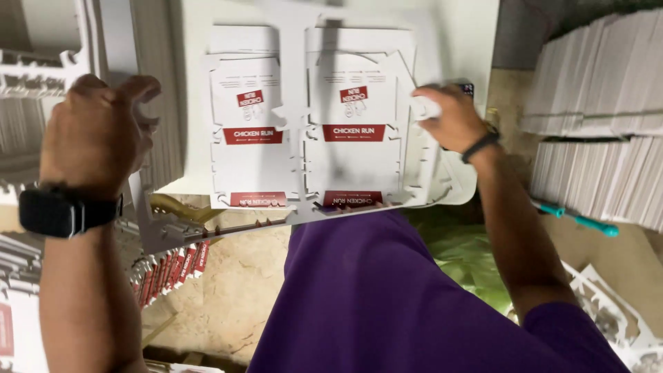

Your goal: Preparing cardboard boxes by punching out waste material from pre-cut sheets and stacking them.

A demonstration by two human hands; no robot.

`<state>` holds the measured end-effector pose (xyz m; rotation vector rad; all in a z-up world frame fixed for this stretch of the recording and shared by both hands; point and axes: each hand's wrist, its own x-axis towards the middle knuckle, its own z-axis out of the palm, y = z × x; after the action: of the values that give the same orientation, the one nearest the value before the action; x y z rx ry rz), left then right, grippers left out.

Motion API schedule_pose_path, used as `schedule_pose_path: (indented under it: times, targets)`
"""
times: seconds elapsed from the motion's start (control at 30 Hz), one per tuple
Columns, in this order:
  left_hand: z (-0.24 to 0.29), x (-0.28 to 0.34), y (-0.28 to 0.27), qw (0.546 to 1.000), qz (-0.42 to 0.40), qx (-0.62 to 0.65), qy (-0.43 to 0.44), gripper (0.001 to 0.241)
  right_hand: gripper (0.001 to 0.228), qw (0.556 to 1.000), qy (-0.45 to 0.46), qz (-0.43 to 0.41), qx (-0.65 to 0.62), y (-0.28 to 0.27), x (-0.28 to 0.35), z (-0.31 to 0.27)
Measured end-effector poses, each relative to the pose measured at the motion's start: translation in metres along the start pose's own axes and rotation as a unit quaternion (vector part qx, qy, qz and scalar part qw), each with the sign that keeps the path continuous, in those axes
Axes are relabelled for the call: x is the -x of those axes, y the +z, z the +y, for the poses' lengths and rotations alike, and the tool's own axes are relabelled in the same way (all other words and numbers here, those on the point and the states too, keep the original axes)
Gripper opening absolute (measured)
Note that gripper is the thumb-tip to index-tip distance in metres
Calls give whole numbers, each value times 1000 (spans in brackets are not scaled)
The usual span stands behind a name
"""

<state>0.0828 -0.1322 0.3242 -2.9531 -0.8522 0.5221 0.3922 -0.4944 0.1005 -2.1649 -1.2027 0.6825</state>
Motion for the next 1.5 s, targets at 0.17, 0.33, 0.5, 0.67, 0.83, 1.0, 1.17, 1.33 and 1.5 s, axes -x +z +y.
schedule_pose_path:
  times: [0.17, 0.33, 0.5, 0.67, 0.83, 1.0, 1.17, 1.33, 1.5]
  targets:
    - [5, 58, 10, 975, 121, -114, -146, 26, 59, 992, -32, 76, 100, -43, 28, -27]
    - [-16, 75, 62, 962, 97, -76, -245, 63, 64, 979, -14, 82, 187, -24, 6, -20]
    - [-22, 111, 41, 972, 21, -118, -202, 21, 59, 980, 21, -1, 199, -11, -21, -43]
    - [-61, 159, 46, 943, 105, 112, -297, 39, 67, 957, -102, 73, 261, -4, -56, -60]
    - [-114, 226, 47, 959, 109, -25, -261, 47, 62, 906, -207, 175, 325, -2, -105, -133]
    - [-174, 277, 75, 926, 195, -95, -310, 27, 61, 879, -274, 171, 349, 1, -169, -244]
    - [-227, 288, 88, 916, 197, -46, -347, 19, 61, 869, -382, 119, 293, 32, -285, -311]
    - [-274, 271, 88, 909, 202, -56, -360, 28, 57, 858, -449, 92, 234, 61, -404, -362]
    - [-308, 233, 77, 918, 58, -36, -391, 27, 55, 783, -392, 23, 482, 105, -499, -449]
